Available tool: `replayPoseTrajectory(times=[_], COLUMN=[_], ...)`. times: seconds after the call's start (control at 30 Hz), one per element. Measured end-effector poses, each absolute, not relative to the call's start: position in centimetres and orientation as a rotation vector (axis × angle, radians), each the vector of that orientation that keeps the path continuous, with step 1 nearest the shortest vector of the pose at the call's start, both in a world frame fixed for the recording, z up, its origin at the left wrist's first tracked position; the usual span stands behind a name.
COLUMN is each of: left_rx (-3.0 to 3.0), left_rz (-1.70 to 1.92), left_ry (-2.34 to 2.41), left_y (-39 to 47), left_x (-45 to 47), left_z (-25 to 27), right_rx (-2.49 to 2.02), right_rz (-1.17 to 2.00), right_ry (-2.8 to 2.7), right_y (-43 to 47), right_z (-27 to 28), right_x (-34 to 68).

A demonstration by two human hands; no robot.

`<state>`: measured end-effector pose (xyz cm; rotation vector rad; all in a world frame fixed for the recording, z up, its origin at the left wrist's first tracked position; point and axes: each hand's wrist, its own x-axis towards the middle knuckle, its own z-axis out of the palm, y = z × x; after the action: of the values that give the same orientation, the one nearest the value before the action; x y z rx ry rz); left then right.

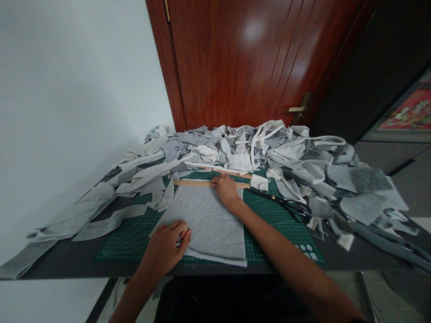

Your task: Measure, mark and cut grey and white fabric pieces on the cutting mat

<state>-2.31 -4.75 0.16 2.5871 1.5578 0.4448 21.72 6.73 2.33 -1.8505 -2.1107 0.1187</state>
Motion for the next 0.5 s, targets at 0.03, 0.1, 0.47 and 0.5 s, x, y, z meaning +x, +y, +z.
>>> replayPoseTrajectory(times=[0.03, 0.1, 0.47, 0.5], left_rx=[2.589, 2.595, 2.606, 2.608], left_rz=[0.446, 0.453, 0.547, 0.56], left_ry=[1.557, 1.555, 1.551, 1.545], left_y=[-4.7, -4.7, -4.6, -4.5], left_x=[-2.3, -2.4, -2.6, -2.6], left_z=[0.1, 0.1, -0.7, -0.8], right_rx=[-1.853, -1.856, -1.788, -1.78], right_rz=[0.121, 0.121, 0.094, 0.092], right_ry=[-2.105, -2.096, -2.089, -2.085], right_y=[6.8, 7.0, 8.1, 8.2], right_z=[2.3, 2.2, 1.0, 0.8], right_x=[21.7, 21.8, 22.3, 22.3])
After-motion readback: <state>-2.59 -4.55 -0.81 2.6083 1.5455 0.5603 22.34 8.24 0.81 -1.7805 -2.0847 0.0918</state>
